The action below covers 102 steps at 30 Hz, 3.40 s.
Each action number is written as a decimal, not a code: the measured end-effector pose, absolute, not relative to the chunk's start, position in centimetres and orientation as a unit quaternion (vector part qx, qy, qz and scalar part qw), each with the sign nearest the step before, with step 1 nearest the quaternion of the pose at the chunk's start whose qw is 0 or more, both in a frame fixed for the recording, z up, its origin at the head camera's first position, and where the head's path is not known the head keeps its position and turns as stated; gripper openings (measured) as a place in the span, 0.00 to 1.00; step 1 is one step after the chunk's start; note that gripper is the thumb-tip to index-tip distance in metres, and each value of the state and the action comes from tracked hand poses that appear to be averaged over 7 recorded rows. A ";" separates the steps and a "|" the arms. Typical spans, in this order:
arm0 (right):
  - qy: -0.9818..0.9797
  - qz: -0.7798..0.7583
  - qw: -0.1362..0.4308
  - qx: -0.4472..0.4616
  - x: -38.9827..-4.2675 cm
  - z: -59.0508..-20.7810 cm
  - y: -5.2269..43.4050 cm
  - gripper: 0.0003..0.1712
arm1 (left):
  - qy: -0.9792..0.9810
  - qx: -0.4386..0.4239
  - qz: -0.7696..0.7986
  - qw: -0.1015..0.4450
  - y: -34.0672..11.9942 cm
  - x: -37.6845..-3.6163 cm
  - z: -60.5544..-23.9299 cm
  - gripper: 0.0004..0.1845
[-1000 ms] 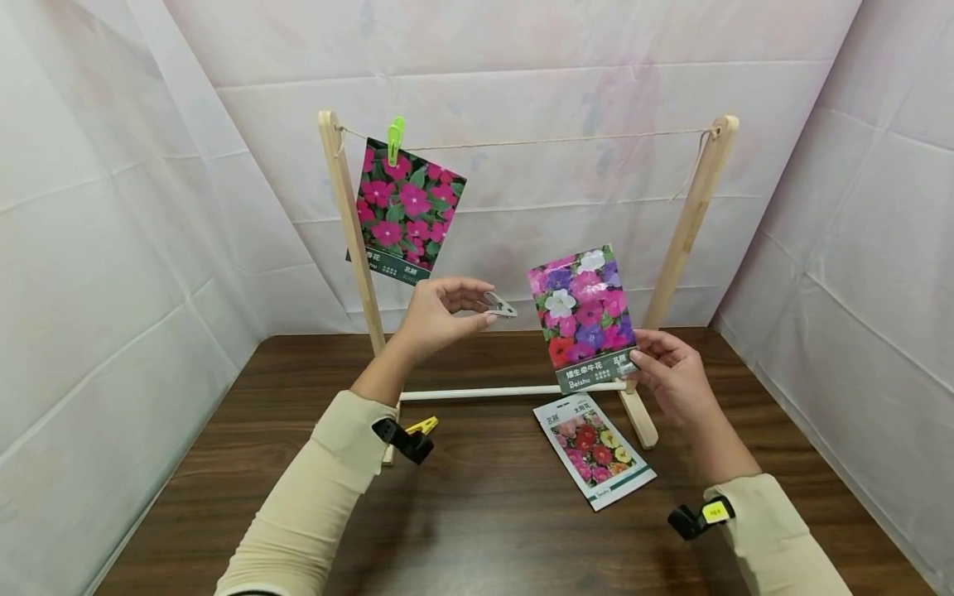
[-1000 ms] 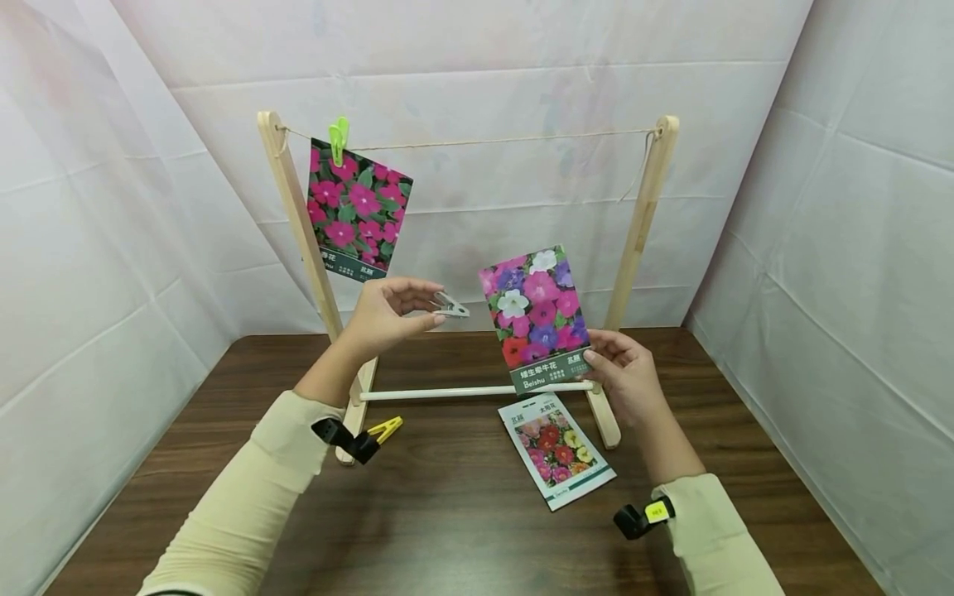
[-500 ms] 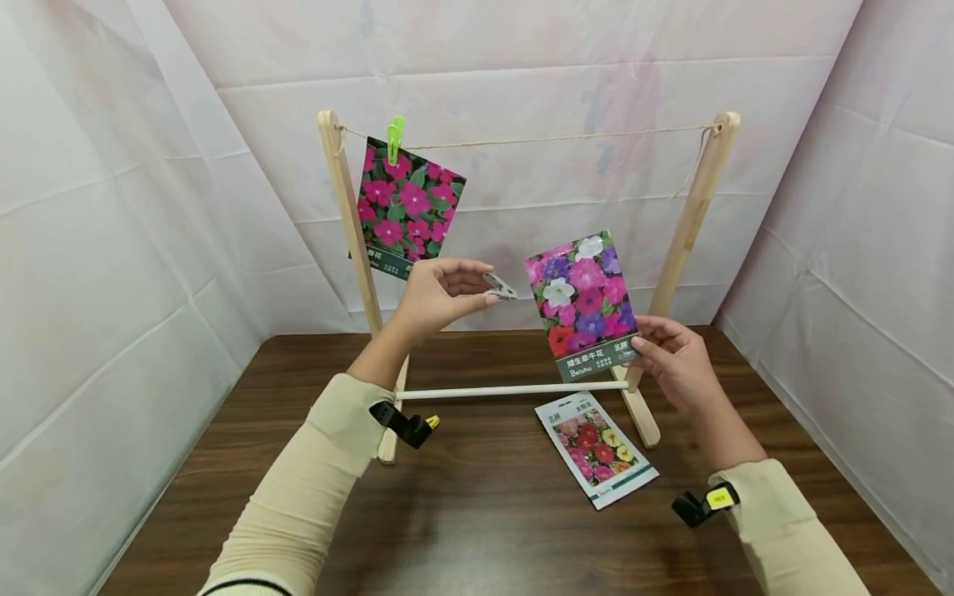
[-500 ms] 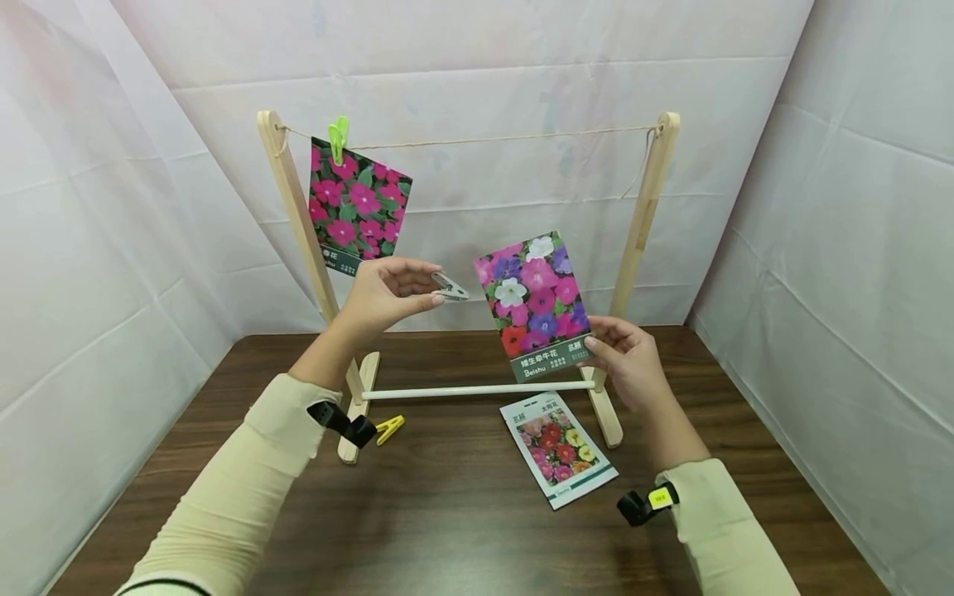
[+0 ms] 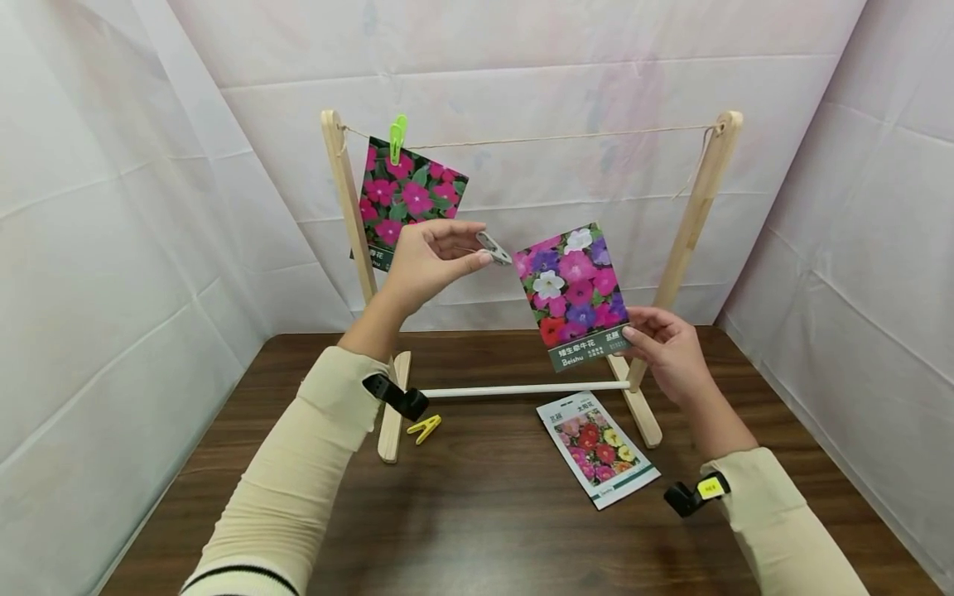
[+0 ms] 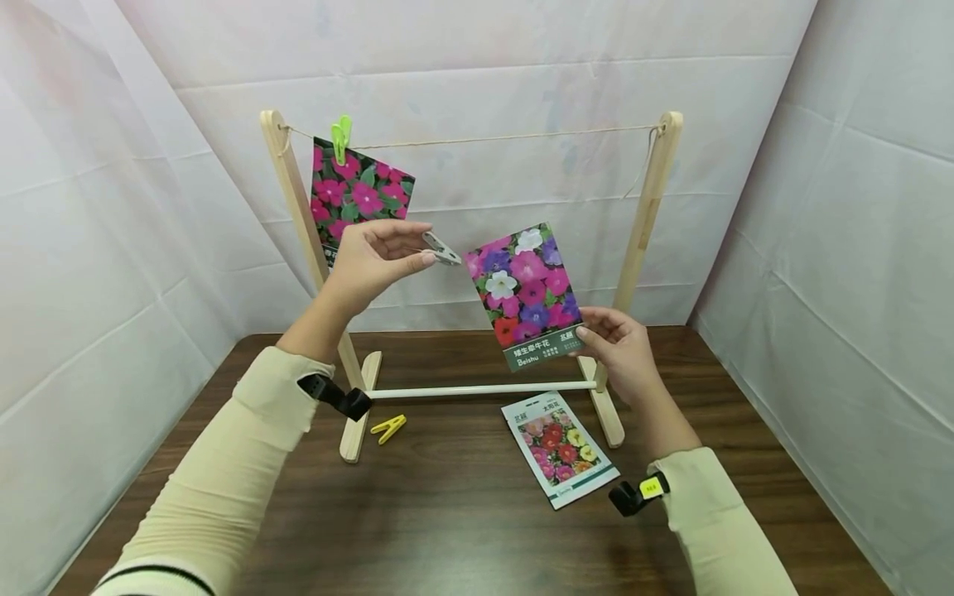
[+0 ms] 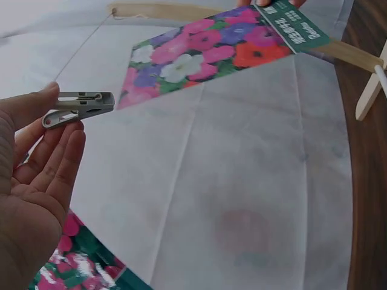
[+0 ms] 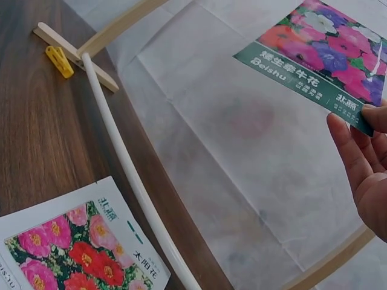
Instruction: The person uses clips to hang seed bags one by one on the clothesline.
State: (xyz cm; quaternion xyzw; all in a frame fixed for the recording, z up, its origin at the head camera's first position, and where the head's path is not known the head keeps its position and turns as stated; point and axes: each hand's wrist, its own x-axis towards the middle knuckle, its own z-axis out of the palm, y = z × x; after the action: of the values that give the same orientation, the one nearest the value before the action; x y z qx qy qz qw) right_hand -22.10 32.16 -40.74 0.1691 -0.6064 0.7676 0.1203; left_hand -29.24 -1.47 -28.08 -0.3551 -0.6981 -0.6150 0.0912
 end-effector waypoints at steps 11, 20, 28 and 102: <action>-0.609 0.763 0.127 0.174 -23.3 -40.8 31.8 0.12 | -0.681 -0.343 -0.638 0.108 -0.7 -30.3 -26.0 0.17; -0.602 0.767 0.134 0.176 -23.6 -40.4 31.3 0.14 | -0.711 -0.334 -0.598 0.157 -0.5 -30.2 -24.2 0.13; -0.609 0.763 0.144 0.163 -24.1 -39.7 30.6 0.12 | -0.720 -0.327 -0.577 0.204 0.1 -30.3 -22.4 0.09; -0.524 0.800 0.263 0.127 -28.0 -36.1 26.3 0.16 | -0.704 -0.306 -0.588 0.256 3.0 -31.8 -19.4 0.08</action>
State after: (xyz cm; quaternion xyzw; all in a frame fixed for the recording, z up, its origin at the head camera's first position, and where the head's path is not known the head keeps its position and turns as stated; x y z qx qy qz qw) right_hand -28.02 26.35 -36.14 0.1268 -0.5237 0.8003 0.2631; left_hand -31.77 2.97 -19.39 -0.3062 -0.7035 -0.5878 0.2563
